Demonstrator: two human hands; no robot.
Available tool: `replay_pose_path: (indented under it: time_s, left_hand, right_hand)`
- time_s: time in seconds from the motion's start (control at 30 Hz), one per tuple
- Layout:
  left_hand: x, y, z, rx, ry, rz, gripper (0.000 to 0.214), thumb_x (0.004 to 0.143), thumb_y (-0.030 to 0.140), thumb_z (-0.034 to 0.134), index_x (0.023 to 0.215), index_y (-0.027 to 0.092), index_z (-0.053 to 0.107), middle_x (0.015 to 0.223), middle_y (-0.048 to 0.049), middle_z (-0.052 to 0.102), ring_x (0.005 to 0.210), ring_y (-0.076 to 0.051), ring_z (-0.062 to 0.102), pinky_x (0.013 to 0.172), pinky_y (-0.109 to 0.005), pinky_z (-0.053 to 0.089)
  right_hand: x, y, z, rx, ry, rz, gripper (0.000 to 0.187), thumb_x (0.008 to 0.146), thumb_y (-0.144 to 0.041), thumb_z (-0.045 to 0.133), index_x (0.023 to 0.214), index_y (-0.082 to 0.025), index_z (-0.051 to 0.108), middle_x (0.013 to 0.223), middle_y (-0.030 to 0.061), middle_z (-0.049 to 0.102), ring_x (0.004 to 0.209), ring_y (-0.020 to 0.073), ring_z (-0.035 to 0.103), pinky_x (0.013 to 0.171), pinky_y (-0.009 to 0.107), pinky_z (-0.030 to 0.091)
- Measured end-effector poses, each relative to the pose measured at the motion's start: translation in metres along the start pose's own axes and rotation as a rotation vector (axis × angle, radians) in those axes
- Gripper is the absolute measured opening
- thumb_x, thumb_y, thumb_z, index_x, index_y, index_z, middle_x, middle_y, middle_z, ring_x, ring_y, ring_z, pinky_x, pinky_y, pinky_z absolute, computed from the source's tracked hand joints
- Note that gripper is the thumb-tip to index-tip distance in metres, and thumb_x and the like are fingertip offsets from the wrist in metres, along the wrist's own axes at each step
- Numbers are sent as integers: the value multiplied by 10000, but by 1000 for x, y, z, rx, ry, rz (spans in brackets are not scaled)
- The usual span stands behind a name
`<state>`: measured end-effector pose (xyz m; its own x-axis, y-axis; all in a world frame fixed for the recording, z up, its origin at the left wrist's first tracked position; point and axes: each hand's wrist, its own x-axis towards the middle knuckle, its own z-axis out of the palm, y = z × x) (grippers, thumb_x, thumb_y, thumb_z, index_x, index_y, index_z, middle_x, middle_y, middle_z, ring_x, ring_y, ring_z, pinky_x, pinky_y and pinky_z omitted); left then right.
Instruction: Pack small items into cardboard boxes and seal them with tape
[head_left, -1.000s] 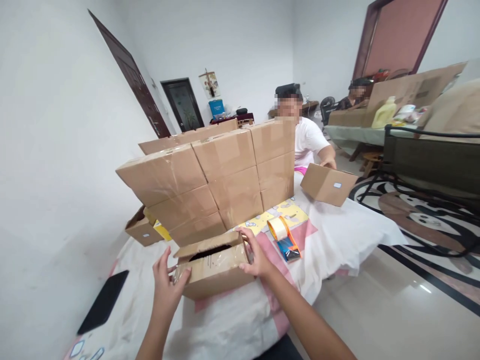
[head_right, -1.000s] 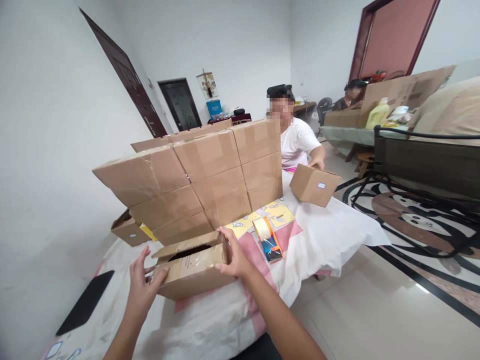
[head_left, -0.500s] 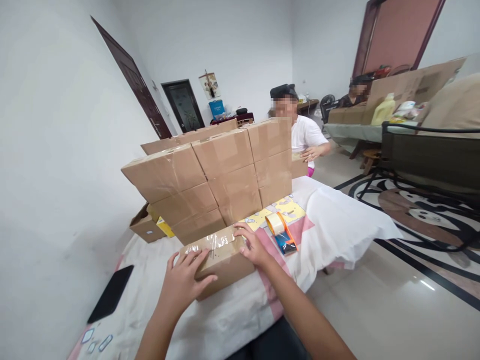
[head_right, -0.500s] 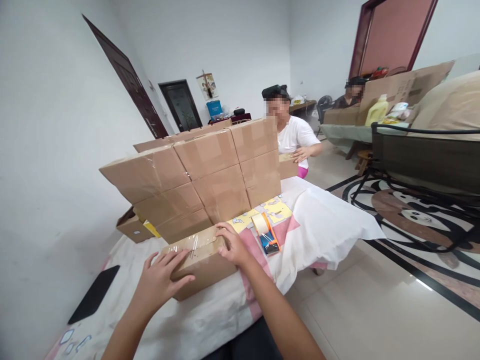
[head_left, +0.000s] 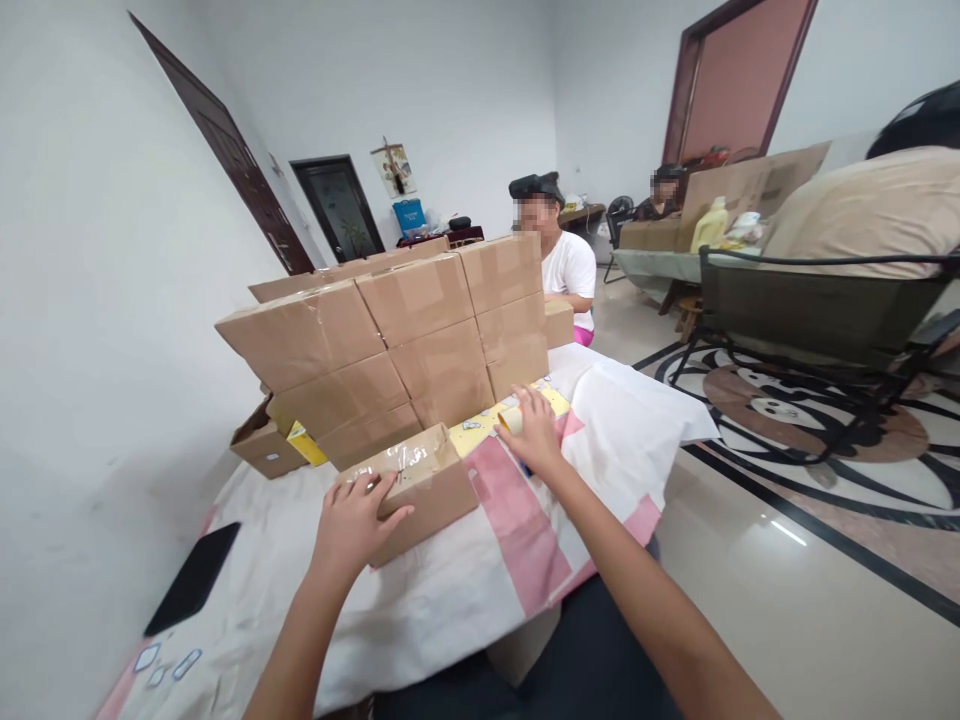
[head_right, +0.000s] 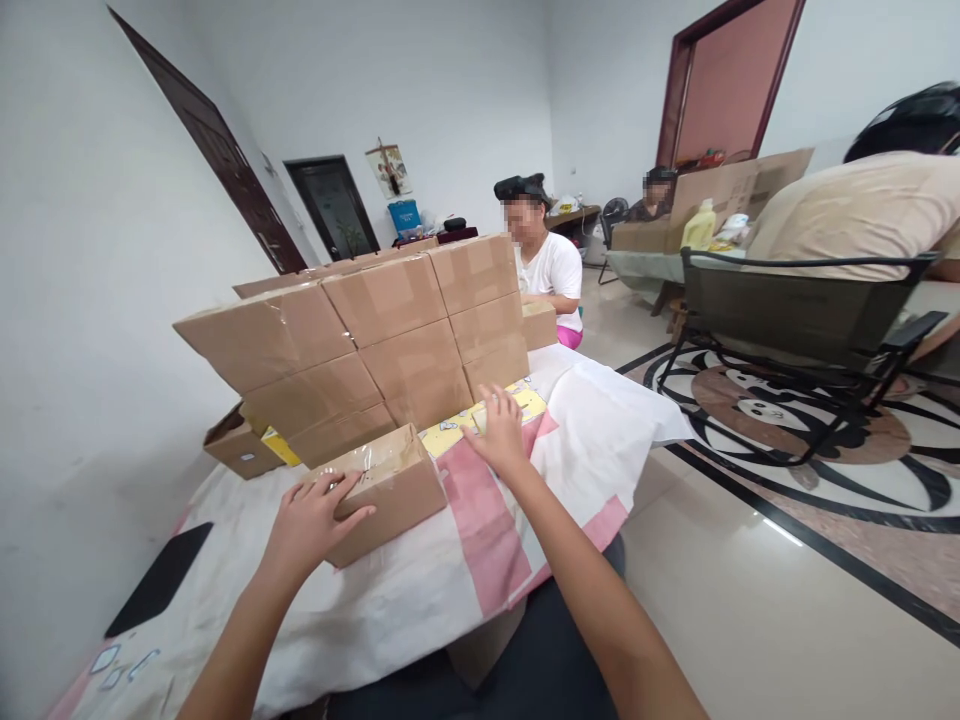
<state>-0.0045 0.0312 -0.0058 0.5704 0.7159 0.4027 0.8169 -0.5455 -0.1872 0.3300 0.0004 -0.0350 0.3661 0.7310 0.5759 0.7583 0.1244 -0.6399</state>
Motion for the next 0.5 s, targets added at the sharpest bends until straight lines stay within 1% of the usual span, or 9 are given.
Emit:
replay_pose_path:
  time_s: [0.03,0.07,0.1,0.13,0.2,0.27,0.33,0.4,0.5]
  left_hand:
    - [0,-1,2,0,12,3,509,873,526,634,1302,254,652,1249,-127,675,1135,-326,629,1035,-517,403]
    - [0,-1,3,2,22,8,508,878,528,626,1305,252,649,1247,-126,675,1141,-324,627,1029,-511,406]
    - [0,-1,5,5,28,12,508,883,532,617,1305,250,647,1245,-126,674,1141,-321,626,1023,-505,408]
    - [0,-1,5,11,28,13,507,887,536,609,1301,247,647,1242,-126,673,1134,-320,628,1016,-502,410]
    - [1,2,3,26,11,8,509,893,546,593,1298,241,646,1238,-129,671,1118,-323,631,999,-495,413]
    - [2,8,0,38,-20,-8,525,896,558,576,1305,234,636,1243,-134,665,1123,-333,624,986,-490,413]
    - [4,14,-3,41,-49,-38,549,899,575,556,1326,235,613,1262,-137,653,1143,-339,609,987,-488,405]
    - [6,19,-4,29,-71,-74,560,904,586,534,1341,240,592,1282,-135,642,1159,-340,597,1004,-494,388]
    - [6,23,-4,-13,-89,-105,560,911,582,515,1353,242,569,1304,-136,631,1193,-338,579,1030,-503,363]
  right_hand:
    - [4,13,-1,53,3,117,789,752,-378,736,1449,-160,439,1526,202,416,1433,379,345,1171,555,274]
    - [7,26,0,123,-37,221,796,711,-361,764,1416,-147,461,1465,212,479,1378,382,421,1132,540,340]
    - [10,37,3,194,-105,296,770,668,-344,790,1356,-146,506,1373,203,561,1294,378,506,1081,523,403]
    - [10,48,6,257,-178,337,710,635,-330,808,1276,-153,558,1261,177,637,1191,361,582,1022,498,457]
    - [6,64,12,341,-269,344,572,612,-331,818,1123,-172,617,1079,112,708,1022,306,655,923,436,520]
    - [-2,76,16,408,-289,328,537,633,-369,801,1100,-186,610,1071,81,712,996,263,664,885,380,540]
    - [-10,83,16,478,-284,341,600,661,-423,772,1178,-196,565,1163,88,688,1056,237,652,886,344,542]
    - [-11,88,15,523,-269,377,603,696,-481,717,1195,-192,542,1200,111,667,1081,231,643,871,337,547]
    - [-3,91,12,562,-284,413,468,718,-516,645,1040,-180,599,1052,116,697,948,237,668,781,348,559]
